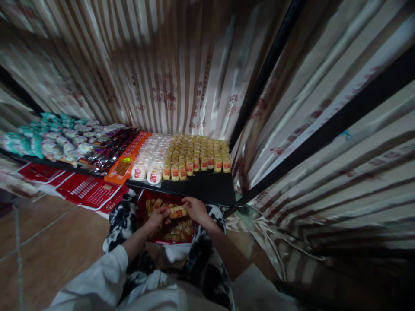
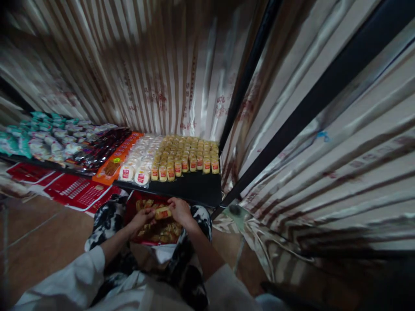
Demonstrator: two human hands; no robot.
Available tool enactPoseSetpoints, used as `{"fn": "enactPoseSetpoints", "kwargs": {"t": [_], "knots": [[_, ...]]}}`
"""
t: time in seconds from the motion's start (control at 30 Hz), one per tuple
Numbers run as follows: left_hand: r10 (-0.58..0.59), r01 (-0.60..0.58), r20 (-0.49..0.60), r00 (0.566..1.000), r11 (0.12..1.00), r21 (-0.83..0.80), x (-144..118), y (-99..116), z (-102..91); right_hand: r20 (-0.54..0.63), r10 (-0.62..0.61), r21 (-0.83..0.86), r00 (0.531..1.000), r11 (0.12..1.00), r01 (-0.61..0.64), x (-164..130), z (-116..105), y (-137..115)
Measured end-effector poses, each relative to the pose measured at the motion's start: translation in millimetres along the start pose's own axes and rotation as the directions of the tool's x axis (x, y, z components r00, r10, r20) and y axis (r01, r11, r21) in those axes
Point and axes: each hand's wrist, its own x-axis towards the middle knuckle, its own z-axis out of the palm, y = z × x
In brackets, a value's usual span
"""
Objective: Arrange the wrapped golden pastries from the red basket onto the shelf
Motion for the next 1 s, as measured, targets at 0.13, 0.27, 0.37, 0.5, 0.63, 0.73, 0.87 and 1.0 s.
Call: {"fn": "enactPoseSetpoints", "kwargs": {"t": [0.13,0.27,0.37,0.5,0.63,0.73,0.87,1.0], "knots": [[0.002,-0.007,0.087,0.996,0.998,0.063,-0.7,14.6,-4.6,-0.078,0.028,0.255,0.997,0.967,-0.007,-2.9,7.0,7.6],[0.005,-0.021,0.099,0.995,0.985,0.169,3.8,33.2,-5.3,-0.052,0.161,0.470,0.986,0.875,-0.118,-8.5,11.6,14.7],[0.028,-0.059,0.129,0.991,0.969,0.241,6.1,50.5,-1.0,0.014,0.269,0.631,0.963,0.745,-0.217,-15.3,8.8,14.0],[0.049,-0.097,0.182,0.982,0.958,0.269,4.5,76.9,13.8,0.097,0.361,0.825,0.927,0.491,-0.278,-23.7,0.0,10.3],[0.091,-0.157,0.226,0.970,0.943,0.292,7.2,98.7,37.1,0.059,0.403,0.912,0.913,0.350,-0.214,-26.2,-8.2,12.7],[0.155,-0.230,0.235,0.960,0.912,0.339,17.9,109.9,55.9,-0.022,0.408,0.919,0.913,0.367,-0.142,-22.4,-12.5,20.4],[0.306,-0.419,0.289,0.907,0.725,0.546,36.6,125.3,81.3,-0.202,0.397,0.848,0.895,0.529,-0.044,-10.3,-16.5,35.7],[0.410,-0.503,0.327,0.851,0.464,0.729,48.7,146.3,107.9,-0.371,0.352,0.672,0.859,0.740,-0.013,4.9,-23.1,50.3]]}}
